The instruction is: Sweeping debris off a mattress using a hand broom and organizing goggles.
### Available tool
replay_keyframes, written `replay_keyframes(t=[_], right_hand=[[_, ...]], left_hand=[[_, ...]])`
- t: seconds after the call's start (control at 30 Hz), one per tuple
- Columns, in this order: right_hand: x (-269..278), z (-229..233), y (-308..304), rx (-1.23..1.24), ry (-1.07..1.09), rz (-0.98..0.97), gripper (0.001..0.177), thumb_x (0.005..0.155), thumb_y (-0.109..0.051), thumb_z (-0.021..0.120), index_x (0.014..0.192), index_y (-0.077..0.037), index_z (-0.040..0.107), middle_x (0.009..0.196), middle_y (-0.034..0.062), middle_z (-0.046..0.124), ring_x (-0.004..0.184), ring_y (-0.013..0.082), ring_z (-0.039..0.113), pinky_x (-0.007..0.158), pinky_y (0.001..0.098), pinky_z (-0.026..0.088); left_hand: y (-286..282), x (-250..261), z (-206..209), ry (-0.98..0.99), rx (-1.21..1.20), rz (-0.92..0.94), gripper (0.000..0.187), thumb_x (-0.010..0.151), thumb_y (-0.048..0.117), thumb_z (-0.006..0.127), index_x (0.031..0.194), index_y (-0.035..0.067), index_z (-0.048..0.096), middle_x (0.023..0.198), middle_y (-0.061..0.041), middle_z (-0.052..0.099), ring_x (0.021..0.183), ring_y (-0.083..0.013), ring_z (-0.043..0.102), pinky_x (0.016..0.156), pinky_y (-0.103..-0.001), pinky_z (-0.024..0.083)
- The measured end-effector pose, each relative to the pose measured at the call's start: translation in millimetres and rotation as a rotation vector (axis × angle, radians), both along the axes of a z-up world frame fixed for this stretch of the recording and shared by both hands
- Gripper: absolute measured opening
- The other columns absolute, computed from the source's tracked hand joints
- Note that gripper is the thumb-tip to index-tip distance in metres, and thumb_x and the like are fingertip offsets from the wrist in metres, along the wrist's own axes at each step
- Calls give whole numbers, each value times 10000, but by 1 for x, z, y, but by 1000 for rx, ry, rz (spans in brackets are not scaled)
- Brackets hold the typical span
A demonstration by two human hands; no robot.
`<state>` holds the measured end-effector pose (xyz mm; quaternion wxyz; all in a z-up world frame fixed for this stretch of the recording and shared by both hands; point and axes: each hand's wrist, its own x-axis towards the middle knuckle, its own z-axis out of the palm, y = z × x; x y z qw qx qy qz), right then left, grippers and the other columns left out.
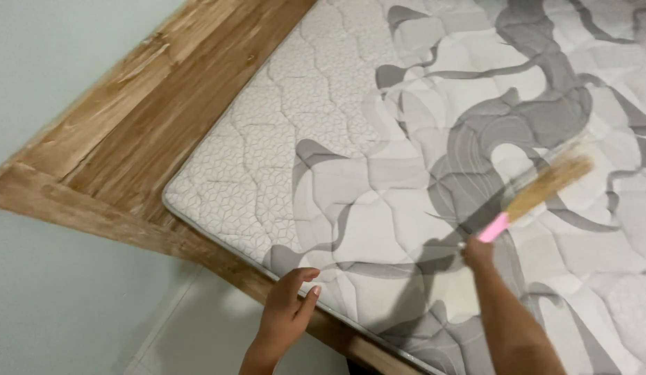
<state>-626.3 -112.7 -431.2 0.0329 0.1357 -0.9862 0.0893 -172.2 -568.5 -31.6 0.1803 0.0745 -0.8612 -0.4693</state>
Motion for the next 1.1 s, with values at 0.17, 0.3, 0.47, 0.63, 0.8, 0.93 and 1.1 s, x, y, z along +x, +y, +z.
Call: replay_keyframes(t=[0.17,0.3,0.47,0.63,0.8,0.93,1.1], right_hand=[[220,-37,-171,-422,-609,-71,607,777,-406,815,1104,62,607,1005,241,722,852,327,707,716,418,575],[365,192,-260,-244,-834,473,467,873,-489,643,1234,-197,687,1168,192,716,1122,392,657,952,487,500],[345,149,-209,-430,-647,369,380,859,-361,630,1144,-122,711,1110,207,741,1052,390,690,905,482,519],[307,77,14,-1021,-749,-157,441,823,-372,775,1122,-48,778,830,57,769,635,151,637,537,316,479],[440,27,298,-1677,-584,-1132,328,943,-433,684,874,-200,465,547,-77,331,396,82,273,342,283,174],[495,57,322,-1805,-358,-1366,353,971,-477,614,837,-237,393,532,-50,311,385,101,253,350,286,155],[501,90,200,-1484,-280,-1096,364,934,-427,683,816,-121,525,516,-4,462,381,141,400,352,321,282]], left_hand=[[21,-9,14,38,-25,-120,298,942,218,645,1193,57,658,1146,-120,726,1088,-282,688,880,-386,535],[38,-11,12,92,-60,-228,295,937,211,645,1179,44,667,1114,-129,733,1072,-298,689,911,-396,527],[70,-9,9,127,-43,-382,288,939,188,641,1176,25,657,1132,-146,719,1074,-313,685,915,-402,519],[115,2,4,96,-38,-538,284,940,187,648,1170,21,660,1127,-151,714,1068,-318,680,911,-396,521],[157,12,-17,51,-5,-665,276,947,193,647,1158,16,660,1110,-150,721,1062,-316,680,915,-400,514],[181,10,-22,55,10,-780,275,956,195,643,1162,13,656,1117,-154,722,1065,-316,686,920,-401,515],[230,-3,-9,80,-13,-896,281,938,196,654,1154,17,667,1093,-155,722,1026,-313,693,892,-391,528]])
